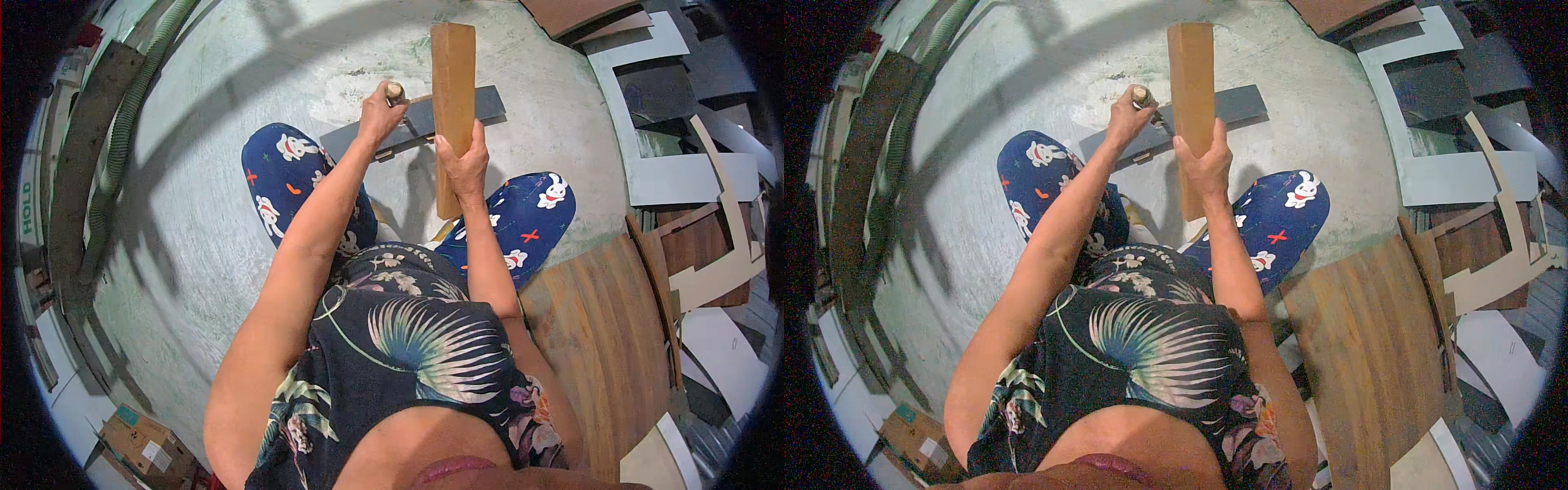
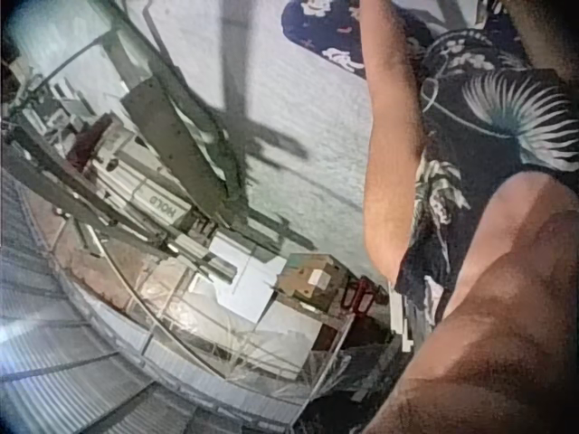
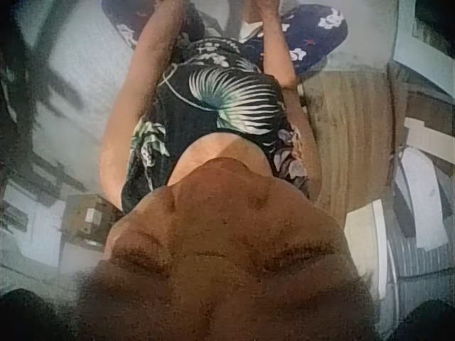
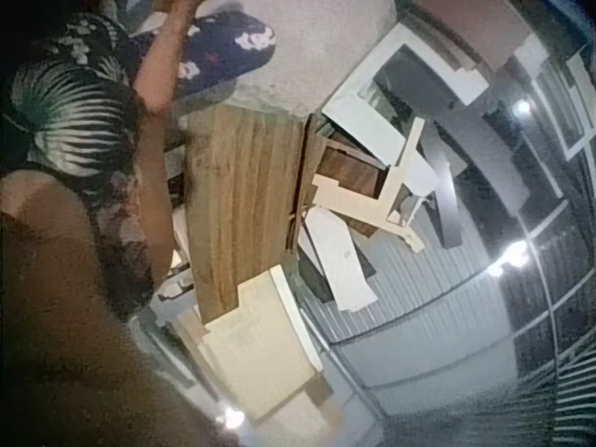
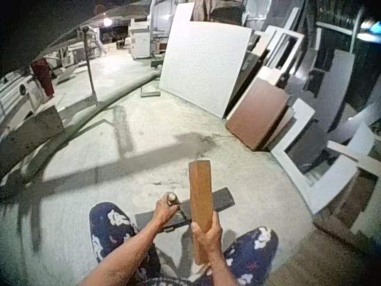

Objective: Marking and aligning wooden pieces for assembly in a manufacturing environment.

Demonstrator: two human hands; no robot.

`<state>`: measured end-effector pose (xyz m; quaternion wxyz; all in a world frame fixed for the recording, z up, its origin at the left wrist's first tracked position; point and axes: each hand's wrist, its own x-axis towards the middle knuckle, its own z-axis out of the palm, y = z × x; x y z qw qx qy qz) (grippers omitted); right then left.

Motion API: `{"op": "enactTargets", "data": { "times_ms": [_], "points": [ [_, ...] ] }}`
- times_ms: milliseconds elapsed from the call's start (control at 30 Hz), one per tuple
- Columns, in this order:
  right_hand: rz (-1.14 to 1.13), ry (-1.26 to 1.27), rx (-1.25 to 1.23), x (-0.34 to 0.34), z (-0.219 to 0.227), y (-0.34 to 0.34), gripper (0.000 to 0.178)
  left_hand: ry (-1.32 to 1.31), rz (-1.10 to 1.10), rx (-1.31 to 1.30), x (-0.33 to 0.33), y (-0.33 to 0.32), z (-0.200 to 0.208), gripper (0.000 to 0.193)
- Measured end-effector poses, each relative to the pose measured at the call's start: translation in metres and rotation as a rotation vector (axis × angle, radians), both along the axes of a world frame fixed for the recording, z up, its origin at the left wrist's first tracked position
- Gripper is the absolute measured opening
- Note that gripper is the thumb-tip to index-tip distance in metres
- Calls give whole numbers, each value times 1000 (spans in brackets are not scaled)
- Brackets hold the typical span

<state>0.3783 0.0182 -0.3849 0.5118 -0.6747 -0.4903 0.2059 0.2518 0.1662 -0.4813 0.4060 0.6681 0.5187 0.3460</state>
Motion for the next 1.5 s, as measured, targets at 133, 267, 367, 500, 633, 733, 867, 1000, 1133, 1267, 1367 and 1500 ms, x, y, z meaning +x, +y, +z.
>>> {"op": "enactTargets", "data": {
  "times_ms": [133,267,367,500,633,733,867,1000,1133,1267,1367,1500],
  "points": [
    [10,44,-21,-1,2,-1,51,-31,-24,-4,2,1,-10,31],
    [0,32,-26,3,-4,0,54,36,-27,39,4,-2,-6,31],
    [4,36,-17,2,-4,0,55,-3,-47,16,3,-3,-5,32],
    [9,49,-31,2,-5,0,57,3,-71,31,2,-1,-6,33],
    [18,45,-36,2,-4,0,57,-38,-85,-28,1,0,-6,39],
    [15,27,-27,1,-1,0,57,-20,-106,-26,1,-1,-2,39],
    [33,6,-1,-2,1,-1,57,-25,-131,-47,1,0,5,37],
    [109,-48,-140,-4,-2,1,56,17,-137,-78,3,2,4,43],
    [125,-35,-279,-7,-5,2,53,109,-112,21,2,8,-10,49],
    [119,-35,-174,-7,2,-1,53,55,-157,57,1,6,-9,50],
    [107,-36,-29,-8,4,-1,52,62,-196,42,1,6,-4,50],
    [117,-113,-172,-6,-9,1,52,60,-194,-30,3,5,2,51]
  ]
}}
